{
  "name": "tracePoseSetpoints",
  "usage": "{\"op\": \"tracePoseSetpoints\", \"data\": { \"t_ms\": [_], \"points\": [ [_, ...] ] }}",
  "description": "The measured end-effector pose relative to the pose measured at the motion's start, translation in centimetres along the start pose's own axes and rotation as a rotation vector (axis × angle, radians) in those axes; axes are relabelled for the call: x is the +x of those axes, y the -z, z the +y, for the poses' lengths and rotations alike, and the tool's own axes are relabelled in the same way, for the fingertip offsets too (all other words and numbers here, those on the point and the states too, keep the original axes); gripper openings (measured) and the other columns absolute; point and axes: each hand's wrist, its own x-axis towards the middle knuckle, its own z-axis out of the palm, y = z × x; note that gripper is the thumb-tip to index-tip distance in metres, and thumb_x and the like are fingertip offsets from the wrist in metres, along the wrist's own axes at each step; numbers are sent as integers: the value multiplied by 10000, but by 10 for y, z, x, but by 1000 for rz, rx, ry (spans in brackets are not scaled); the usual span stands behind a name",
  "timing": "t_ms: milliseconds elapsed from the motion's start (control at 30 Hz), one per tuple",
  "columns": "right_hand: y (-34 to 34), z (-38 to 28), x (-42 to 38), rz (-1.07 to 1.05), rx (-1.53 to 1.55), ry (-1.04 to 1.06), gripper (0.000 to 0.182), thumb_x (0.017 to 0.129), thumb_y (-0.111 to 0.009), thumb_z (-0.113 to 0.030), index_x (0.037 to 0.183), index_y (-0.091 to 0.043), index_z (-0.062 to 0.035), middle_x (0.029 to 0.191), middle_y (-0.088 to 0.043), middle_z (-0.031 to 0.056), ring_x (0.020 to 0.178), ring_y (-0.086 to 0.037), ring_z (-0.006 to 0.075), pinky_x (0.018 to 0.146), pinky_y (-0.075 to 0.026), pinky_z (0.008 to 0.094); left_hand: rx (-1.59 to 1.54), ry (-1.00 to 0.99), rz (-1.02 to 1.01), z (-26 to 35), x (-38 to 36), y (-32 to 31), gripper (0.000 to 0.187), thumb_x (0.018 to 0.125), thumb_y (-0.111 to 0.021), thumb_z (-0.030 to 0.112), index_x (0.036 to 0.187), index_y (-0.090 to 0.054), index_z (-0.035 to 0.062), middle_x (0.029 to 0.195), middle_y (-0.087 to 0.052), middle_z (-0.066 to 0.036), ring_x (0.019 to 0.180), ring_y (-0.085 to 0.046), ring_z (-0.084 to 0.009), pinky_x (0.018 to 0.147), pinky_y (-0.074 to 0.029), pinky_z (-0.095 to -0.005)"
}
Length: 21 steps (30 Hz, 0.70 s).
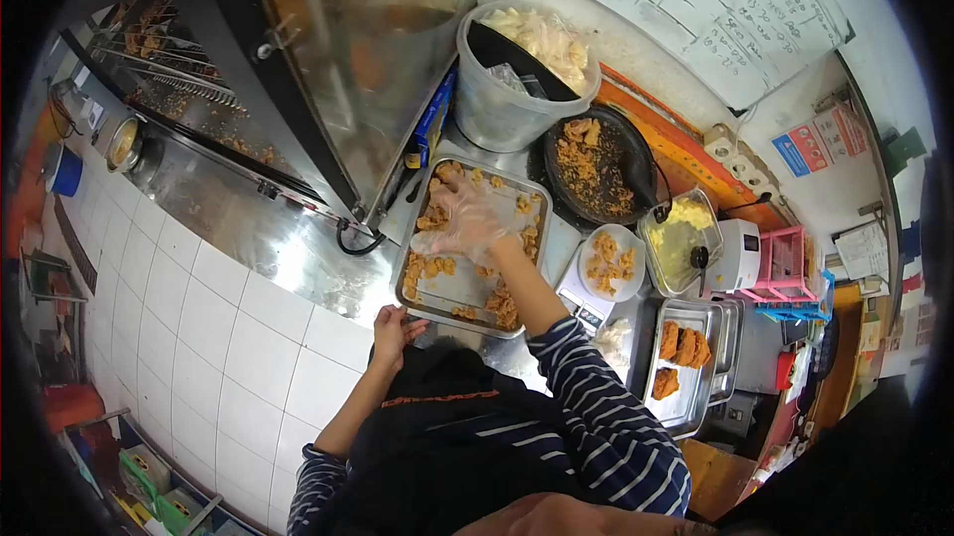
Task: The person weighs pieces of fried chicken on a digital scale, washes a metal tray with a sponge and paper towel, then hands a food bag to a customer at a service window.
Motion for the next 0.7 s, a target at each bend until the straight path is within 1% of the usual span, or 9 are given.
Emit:
{"op": "tracePoseSetpoints", "data": {
  "t_ms": [33, 100, 167, 267, 400, 500, 600, 667, 700],
  "points": [
    [-3, -5, 1, -140, -46, -32, 658, 581, -616, -513, 1090, -510, -108, 1200, -353, 176, 1159, -269, 365, 961, -240, 418, -5, -7, 4, 1, 1, 1, 94, 828, -434, 122, 784, -365, 75, 750, -445, -68, 671, -600, -266, 555, -504, -295],
    [-2, -11, -7, -132, 26, 2, 686, 560, -679, -456, 1114, -484, -103, 1153, -376, 185, 1095, -342, 360, 916, -307, 412, -14, 18, -12, 2, 1, 1, 108, 827, -440, 134, 785, -361, 74, 750, -444, -68, 677, -602, -268, 555, -504, -295],
    [-16, -8, -11, -147, -71, -115, 628, 574, -683, -406, 1107, -495, -133, 1083, -408, 169, 1045, -378, 340, 901, -326, 405, -27, 27, 1, 3, 0, 1, 111, 826, -442, 135, 785, -358, 74, 750, -442, -68, 681, -604, -271, 548, -505, -291],
    [-19, -2, -6, -168, -75, -35, 566, 579, -691, -344, 1080, -513, -148, 1047, -423, 150, 1017, -399, 320, 869, -354, 397, -13, 37, -16, 4, 0, 1, 117, 827, -442, 137, 784, -354, 75, 752, -440, -66, 680, -604, -271, 546, -506, -285],
    [-31, 18, -11, -237, 44, -97, 474, 594, -686, -277, 1020, -543, -127, 1042, -430, 137, 979, -431, 305, 845, -371, 381, 43, 13, -28, 9, -3, -3, 125, 829, -445, 145, 778, -355, 74, 734, -438, -66, 676, -605, -261, 545, -503, -285],
    [-44, 39, -23, -148, 131, -94, 388, 601, -675, -202, 954, -558, -89, 1022, -465, 144, 948, -456, 301, 810, -395, 363, 36, 23, -32, 9, -1, -2, 126, 829, -447, 149, 779, -356, 78, 724, -439, -68, 682, -605, -264, 551, -501, -292],
    [-46, 60, -48, 115, 273, -251, 312, 626, -632, -123, 921, -557, -54, 944, -525, 127, 861, -509, 270, 756, -425, 324, 48, 20, -46, 10, 0, -3, 130, 827, -452, 159, 784, -352, 89, 722, -450, -72, 698, -604, -280, 565, -499, -297],
    [-35, 73, -67, 363, 738, -414, 289, 637, -602, -75, 917, -548, -31, 860, -565, 96, 790, -533, 208, 696, -439, 280, 58, 28, -31, 9, 3, -2, 132, 826, -455, 159, 777, -353, 92, 716, -456, -70, 692, -604, -287, 559, -500, -303],
    [-30, 88, -81, 441, 695, -469, 281, 646, -597, -74, 920, -549, -35, 852, -570, 79, 755, -536, 182, 678, -439, 266, 62, 13, -38, 9, 4, -1, 136, 825, -457, 157, 772, -352, 89, 716, -459, -69, 678, -605, -288, 559, -504, -313]
  ]
}}
